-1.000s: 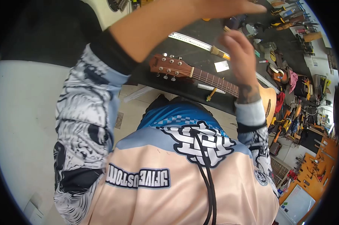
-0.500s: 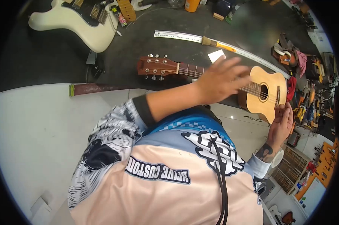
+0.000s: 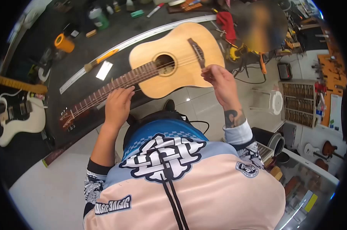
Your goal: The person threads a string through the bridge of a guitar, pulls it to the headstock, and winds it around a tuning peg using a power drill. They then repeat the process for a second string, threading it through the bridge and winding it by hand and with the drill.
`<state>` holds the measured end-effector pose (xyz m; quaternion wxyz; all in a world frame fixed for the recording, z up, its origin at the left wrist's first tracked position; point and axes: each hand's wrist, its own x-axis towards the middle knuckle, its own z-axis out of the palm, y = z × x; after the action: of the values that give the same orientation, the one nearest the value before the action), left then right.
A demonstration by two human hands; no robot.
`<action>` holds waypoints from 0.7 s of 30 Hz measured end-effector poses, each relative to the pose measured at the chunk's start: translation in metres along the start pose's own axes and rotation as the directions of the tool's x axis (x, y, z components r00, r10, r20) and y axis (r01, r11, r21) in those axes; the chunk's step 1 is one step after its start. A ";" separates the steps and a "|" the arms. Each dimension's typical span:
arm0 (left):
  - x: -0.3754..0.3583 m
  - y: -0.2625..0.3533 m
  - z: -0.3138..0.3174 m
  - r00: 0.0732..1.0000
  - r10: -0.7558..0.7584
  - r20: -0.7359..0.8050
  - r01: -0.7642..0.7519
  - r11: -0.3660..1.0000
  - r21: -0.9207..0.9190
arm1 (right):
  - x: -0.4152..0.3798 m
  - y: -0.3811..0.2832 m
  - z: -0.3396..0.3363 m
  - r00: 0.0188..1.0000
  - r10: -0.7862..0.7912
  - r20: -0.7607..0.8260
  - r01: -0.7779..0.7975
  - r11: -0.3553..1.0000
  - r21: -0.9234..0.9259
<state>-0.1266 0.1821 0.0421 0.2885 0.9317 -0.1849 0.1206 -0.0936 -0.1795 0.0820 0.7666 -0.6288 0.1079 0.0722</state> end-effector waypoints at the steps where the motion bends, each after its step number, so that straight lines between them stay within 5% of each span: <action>1: 0.005 0.006 0.004 1.000 -0.022 0.020 0.023 1.000 -0.006 | 0.008 0.002 -0.007 0.999 0.027 0.040 -0.026 0.999 -0.045; 8: 0.075 0.055 0.049 0.995 0.098 -0.013 -0.098 0.995 -0.021 | 0.069 0.012 -0.031 0.981 0.195 0.001 -0.195 0.980 0.041; 15: 0.146 0.076 0.109 0.974 0.226 -0.007 -0.225 0.968 -0.107 | 0.094 -0.007 -0.030 0.914 0.388 -0.122 -0.406 0.856 -0.320; 21: 0.169 0.091 0.157 0.986 0.166 -0.015 -0.167 0.981 -0.097 | 0.132 0.002 -0.048 0.778 0.623 -0.081 -0.627 0.763 -0.160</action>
<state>0.0064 -0.0256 0.0168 0.3233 0.8973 -0.2670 0.1381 0.0303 -0.2289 0.0368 0.6381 -0.6237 0.3129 0.3254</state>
